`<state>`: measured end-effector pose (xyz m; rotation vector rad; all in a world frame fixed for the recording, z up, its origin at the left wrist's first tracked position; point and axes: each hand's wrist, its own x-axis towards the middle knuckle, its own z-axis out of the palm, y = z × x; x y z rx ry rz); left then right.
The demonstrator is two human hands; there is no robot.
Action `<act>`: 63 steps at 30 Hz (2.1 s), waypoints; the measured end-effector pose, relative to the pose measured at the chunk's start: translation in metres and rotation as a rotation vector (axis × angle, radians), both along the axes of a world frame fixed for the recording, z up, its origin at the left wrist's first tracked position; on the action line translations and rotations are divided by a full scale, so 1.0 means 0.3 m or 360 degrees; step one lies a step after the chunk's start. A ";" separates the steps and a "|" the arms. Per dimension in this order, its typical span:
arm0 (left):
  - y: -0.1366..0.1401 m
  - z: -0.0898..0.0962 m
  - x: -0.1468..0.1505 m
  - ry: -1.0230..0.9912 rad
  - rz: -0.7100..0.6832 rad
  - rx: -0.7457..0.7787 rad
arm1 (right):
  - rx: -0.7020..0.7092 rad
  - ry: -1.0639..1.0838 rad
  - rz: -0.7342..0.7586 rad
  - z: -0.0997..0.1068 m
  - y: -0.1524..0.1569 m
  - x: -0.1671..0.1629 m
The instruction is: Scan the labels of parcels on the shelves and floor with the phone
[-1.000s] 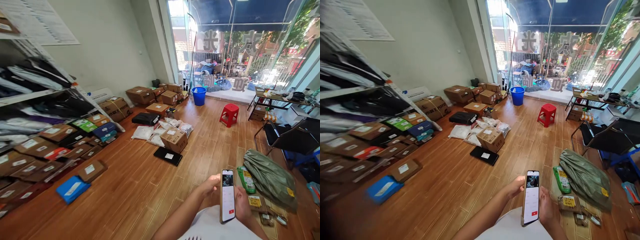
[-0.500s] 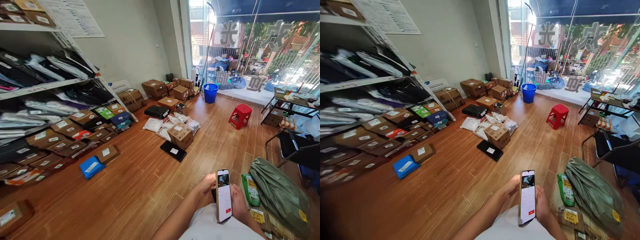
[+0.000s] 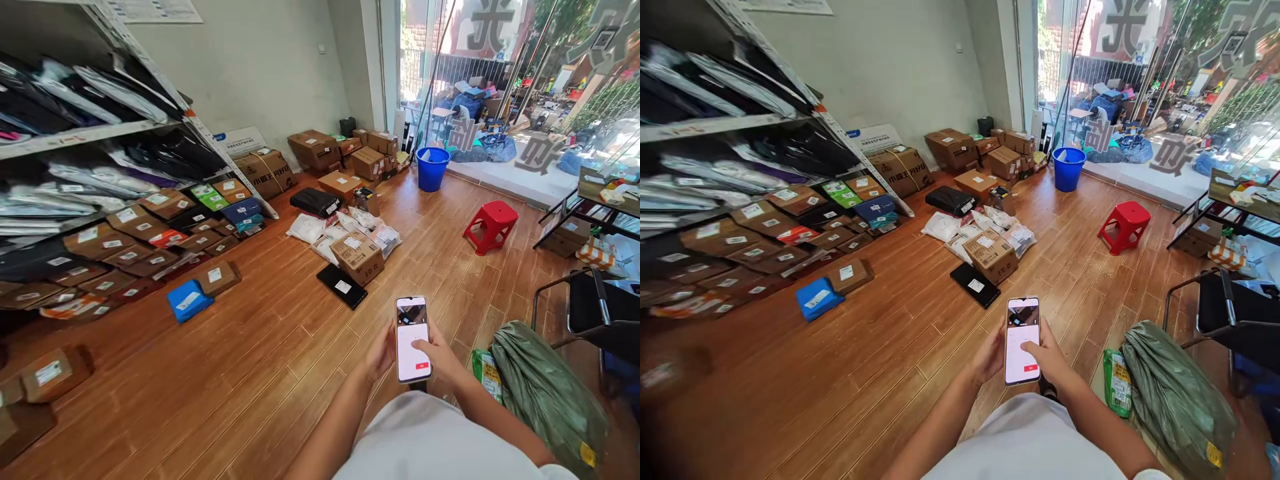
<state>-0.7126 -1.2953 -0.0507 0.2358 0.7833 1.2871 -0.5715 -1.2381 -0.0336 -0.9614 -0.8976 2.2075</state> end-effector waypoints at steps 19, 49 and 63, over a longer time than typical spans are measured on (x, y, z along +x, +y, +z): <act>0.000 0.130 -0.027 0.0101 0.0144 0.0012 | 0.0120 0.0044 0.0106 -0.017 0.142 -0.119; -0.025 0.150 -0.032 0.0434 0.0199 -0.0044 | 0.0563 0.0350 0.0574 0.016 0.145 -0.071; -0.052 0.132 -0.079 0.0078 0.0154 0.0144 | 0.0227 0.0308 0.0452 0.033 0.148 -0.100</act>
